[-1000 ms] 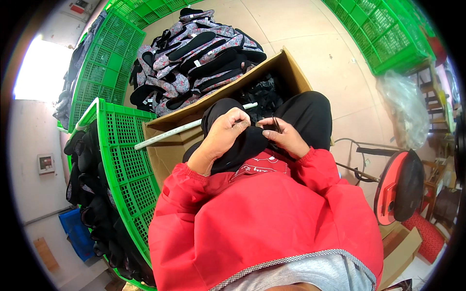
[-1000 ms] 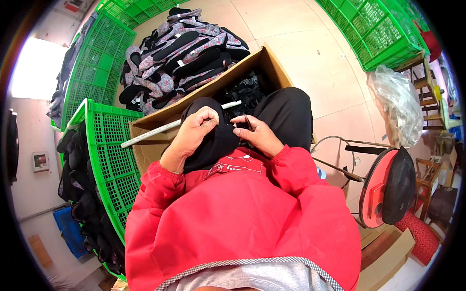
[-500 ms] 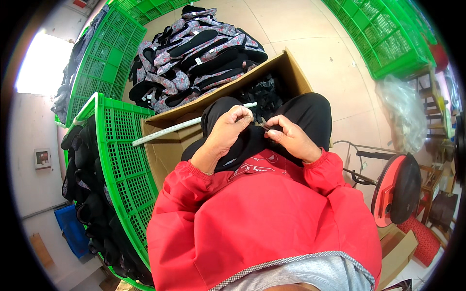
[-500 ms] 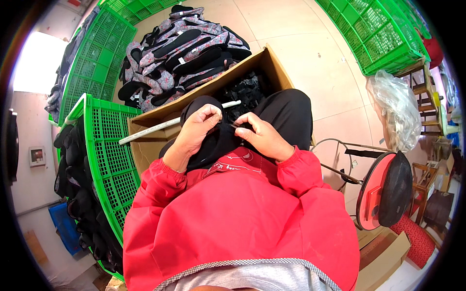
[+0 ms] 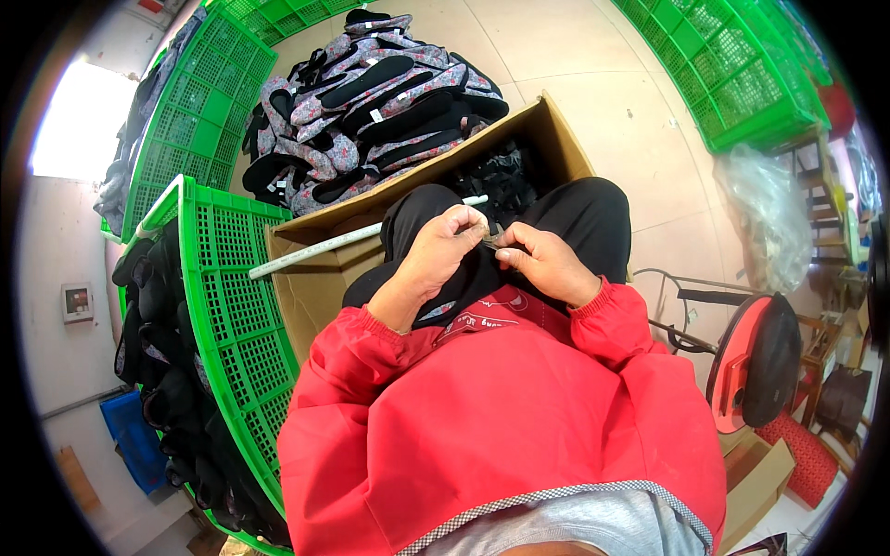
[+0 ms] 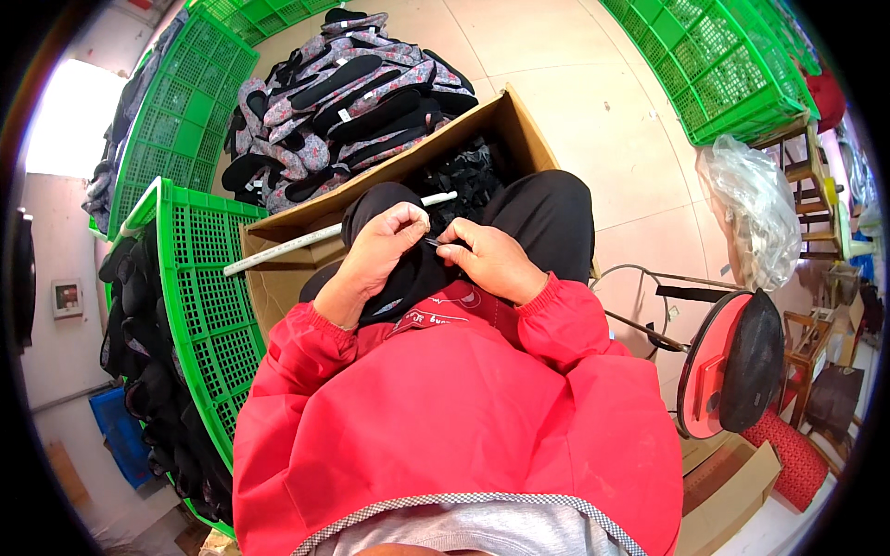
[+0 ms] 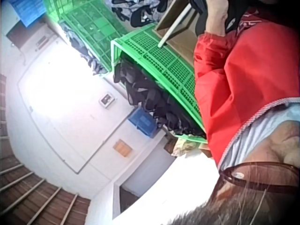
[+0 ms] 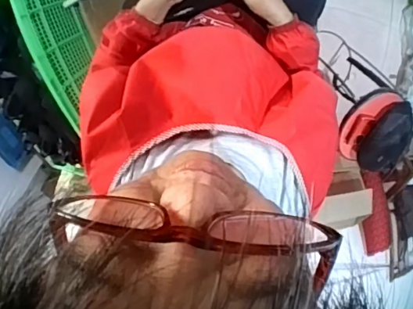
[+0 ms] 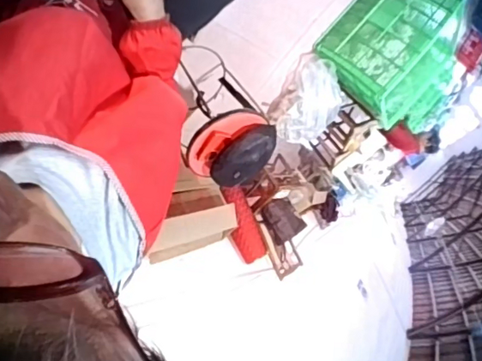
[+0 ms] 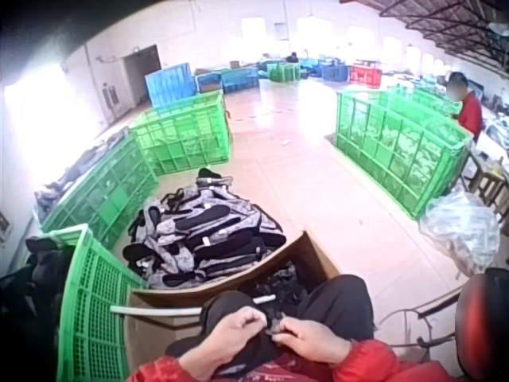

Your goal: The person sits on the floor and uses small scissors to trim loose threads and excess fabric from the edges of patterned slippers. They pick up slippers from a cardboard box, trim them, and place the finished items into a green plastic crate.

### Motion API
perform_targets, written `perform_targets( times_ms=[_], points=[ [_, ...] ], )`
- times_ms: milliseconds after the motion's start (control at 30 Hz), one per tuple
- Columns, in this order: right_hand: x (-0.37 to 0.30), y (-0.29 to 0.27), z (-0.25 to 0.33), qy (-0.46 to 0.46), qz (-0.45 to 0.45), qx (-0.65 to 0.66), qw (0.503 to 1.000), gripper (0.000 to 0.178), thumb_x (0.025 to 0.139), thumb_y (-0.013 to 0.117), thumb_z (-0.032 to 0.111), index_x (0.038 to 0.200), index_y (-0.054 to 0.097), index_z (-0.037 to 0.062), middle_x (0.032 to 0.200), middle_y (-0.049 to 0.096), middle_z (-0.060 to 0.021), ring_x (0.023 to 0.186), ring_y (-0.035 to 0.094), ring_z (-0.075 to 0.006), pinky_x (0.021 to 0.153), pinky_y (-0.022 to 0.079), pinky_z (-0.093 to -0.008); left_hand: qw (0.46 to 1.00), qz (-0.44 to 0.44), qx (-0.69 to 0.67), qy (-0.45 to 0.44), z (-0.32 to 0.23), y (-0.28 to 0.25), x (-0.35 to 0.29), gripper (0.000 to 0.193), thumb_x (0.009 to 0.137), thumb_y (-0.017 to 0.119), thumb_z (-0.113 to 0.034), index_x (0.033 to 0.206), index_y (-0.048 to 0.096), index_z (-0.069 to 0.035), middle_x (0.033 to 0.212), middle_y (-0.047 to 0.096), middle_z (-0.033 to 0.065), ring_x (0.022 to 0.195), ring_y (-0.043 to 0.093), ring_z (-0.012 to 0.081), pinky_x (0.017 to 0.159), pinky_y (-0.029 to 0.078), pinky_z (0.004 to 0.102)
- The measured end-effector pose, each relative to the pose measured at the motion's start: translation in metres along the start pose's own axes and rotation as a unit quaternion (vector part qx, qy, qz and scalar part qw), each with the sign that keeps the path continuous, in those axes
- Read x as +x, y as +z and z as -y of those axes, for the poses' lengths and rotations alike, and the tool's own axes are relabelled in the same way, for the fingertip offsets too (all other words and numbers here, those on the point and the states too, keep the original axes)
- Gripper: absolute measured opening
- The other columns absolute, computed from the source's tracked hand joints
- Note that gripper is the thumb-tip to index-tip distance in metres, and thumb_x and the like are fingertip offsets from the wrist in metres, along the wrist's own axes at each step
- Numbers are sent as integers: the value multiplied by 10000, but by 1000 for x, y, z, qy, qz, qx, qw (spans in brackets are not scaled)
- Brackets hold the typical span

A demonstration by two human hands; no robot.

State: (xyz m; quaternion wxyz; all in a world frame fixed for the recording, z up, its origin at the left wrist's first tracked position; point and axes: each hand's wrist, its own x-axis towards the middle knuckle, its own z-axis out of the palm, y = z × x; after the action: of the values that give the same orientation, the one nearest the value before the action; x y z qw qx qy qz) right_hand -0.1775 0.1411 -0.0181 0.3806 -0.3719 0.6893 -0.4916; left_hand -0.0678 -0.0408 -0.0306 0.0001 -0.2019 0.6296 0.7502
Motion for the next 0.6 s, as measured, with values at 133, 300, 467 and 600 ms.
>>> perform_targets(
  times_ms=[133,300,467,600],
  points=[
    [1,0,3,15,7,-12,1000,109,978,607,121,1002,604,15,839,661,-73,786,625,-163,743,488,-295,1000,0,1,-5,0,1,0,49,974,602,-78,969,624,-34,927,570,-15,876,500,82,817,417,232],
    [1,1,-3,1,3,-23,1000,158,967,618,172,1031,612,28,854,701,-115,798,683,-241,734,508,-335,1000,0,6,-8,-1,3,1,50,973,601,-75,962,623,-32,916,579,-14,869,506,81,816,421,231],
    [1,1,-4,-13,1,-31,999,158,966,614,175,1033,609,32,877,703,-125,814,686,-266,734,510,-349,1000,-1,-4,-7,1,4,3,48,972,599,-69,970,627,-31,902,583,-16,859,510,80,807,426,232],
    [2,1,2,3,9,-26,1000,89,971,610,92,1006,598,11,847,653,-70,791,612,-157,758,485,-292,1000,-4,-8,-5,4,3,3,48,971,598,-65,974,629,-29,903,584,-16,860,510,80,805,428,230]
  ],
)
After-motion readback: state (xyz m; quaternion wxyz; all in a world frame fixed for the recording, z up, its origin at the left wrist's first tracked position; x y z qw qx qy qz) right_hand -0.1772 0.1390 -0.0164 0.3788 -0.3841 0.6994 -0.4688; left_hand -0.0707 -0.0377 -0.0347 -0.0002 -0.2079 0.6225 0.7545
